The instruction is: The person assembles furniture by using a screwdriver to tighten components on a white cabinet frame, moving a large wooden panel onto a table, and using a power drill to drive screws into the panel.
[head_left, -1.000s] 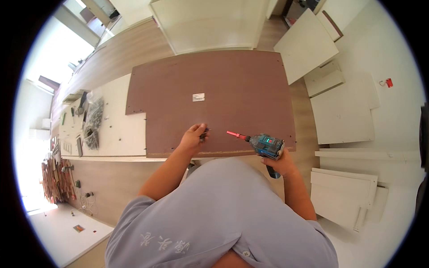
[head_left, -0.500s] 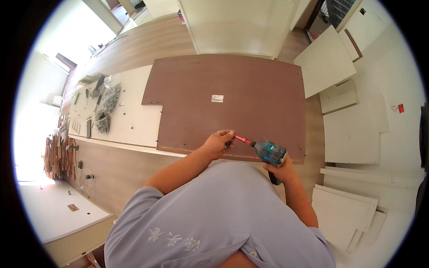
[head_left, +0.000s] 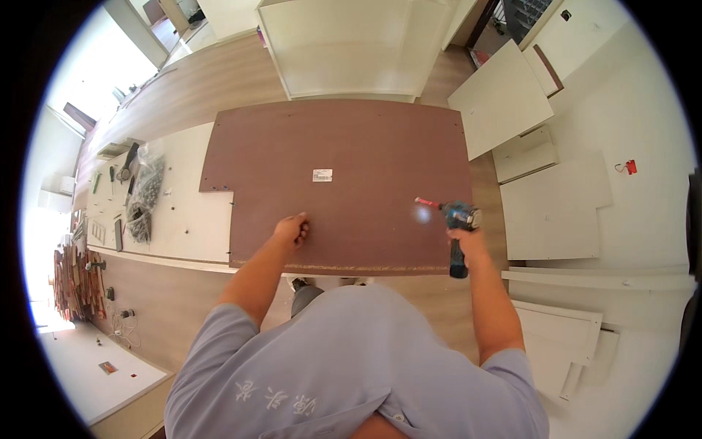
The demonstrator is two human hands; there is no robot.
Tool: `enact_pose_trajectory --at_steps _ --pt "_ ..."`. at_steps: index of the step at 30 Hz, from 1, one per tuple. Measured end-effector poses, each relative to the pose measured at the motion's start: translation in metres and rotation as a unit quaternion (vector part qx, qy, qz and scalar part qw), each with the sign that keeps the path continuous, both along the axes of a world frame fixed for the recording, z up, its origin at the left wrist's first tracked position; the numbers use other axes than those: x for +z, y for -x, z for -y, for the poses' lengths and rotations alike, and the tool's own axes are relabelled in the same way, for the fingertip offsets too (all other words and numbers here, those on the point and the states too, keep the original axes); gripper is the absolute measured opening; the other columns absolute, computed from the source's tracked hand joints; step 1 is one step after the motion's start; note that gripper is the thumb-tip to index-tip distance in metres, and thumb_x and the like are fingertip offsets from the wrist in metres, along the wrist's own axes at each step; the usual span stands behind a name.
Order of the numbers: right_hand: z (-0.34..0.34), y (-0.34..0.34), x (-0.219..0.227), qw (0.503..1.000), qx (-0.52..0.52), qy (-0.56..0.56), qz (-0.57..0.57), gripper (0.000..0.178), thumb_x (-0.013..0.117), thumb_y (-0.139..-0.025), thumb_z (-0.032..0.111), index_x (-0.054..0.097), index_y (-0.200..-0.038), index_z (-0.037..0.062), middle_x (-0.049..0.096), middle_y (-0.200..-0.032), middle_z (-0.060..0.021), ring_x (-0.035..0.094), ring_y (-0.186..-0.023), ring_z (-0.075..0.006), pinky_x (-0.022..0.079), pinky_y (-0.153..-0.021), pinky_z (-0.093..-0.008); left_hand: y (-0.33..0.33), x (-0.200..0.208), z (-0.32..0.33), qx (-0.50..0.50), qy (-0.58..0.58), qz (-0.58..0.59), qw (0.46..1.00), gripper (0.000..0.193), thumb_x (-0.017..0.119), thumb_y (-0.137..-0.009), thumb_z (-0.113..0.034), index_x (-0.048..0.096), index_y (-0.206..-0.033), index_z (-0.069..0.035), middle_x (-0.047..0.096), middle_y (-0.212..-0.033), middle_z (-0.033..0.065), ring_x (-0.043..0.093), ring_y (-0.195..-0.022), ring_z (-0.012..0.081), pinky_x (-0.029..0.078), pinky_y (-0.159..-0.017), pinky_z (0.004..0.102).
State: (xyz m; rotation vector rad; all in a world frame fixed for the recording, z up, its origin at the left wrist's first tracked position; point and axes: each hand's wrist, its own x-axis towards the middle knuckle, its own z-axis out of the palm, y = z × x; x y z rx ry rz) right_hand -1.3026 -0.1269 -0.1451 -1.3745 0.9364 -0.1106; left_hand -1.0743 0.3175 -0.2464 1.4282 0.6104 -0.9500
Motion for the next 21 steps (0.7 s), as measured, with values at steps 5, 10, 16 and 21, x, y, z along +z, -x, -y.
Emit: enact_pose_trajectory --at_steps 5,10,16,21 --pt "0.088 -0.055 -0.004 0.992 -0.088 0.065 -0.060 0.016 0.075 -0.076 0.002 0.068 -0.090 -0.0021 0.068 -0.076 -0.0109 0.066 -0.062 -0.0236 0.052 -0.057 -0.0398 -0.004 0.027 0.004 -0.017 -0.075 -0.020 0.997 0.033 0.061 -0.103 -0.046 0.068 -0.095 -0.015 0.055 -0.073 -0.0056 0.048 -0.058 0.0081 0.032 -0.046 0.0239" --pt "0.147 -0.127 -0.001 0.980 -0.112 0.134 -0.091 0.020 0.077 -0.074 0.003 0.067 -0.090 -0.0033 0.068 -0.076 -0.0126 0.066 -0.059 -0.0260 0.052 -0.055 -0.0421 -0.010 0.022 0.007 -0.022 -0.079 -0.017 0.996 0.036 0.063 -0.102 -0.048 0.067 -0.092 -0.014 0.058 -0.070 -0.0037 0.047 -0.053 0.0095 0.032 -0.045 0.0261" --pt "0.191 -0.204 0.011 0.979 -0.053 0.157 -0.114 0.019 0.076 -0.074 0.003 0.066 -0.089 -0.0032 0.066 -0.075 -0.0120 0.064 -0.058 -0.0267 0.052 -0.054 -0.0405 -0.012 0.031 0.008 -0.018 -0.107 -0.032 0.994 0.038 0.063 -0.102 -0.047 0.067 -0.090 -0.012 0.059 -0.067 -0.0018 0.047 -0.048 0.0112 0.030 -0.043 0.0278" --pt "0.230 -0.241 0.033 0.968 0.009 0.177 -0.180 0.017 0.072 -0.071 0.000 0.065 -0.086 -0.0026 0.063 -0.074 -0.0142 0.064 -0.058 -0.0280 0.052 -0.054 -0.0439 -0.013 0.034 0.009 -0.013 -0.089 -0.035 0.995 0.038 0.064 -0.101 -0.046 0.067 -0.089 -0.010 0.060 -0.067 -0.0006 0.048 -0.047 0.0118 0.030 -0.042 0.0282"
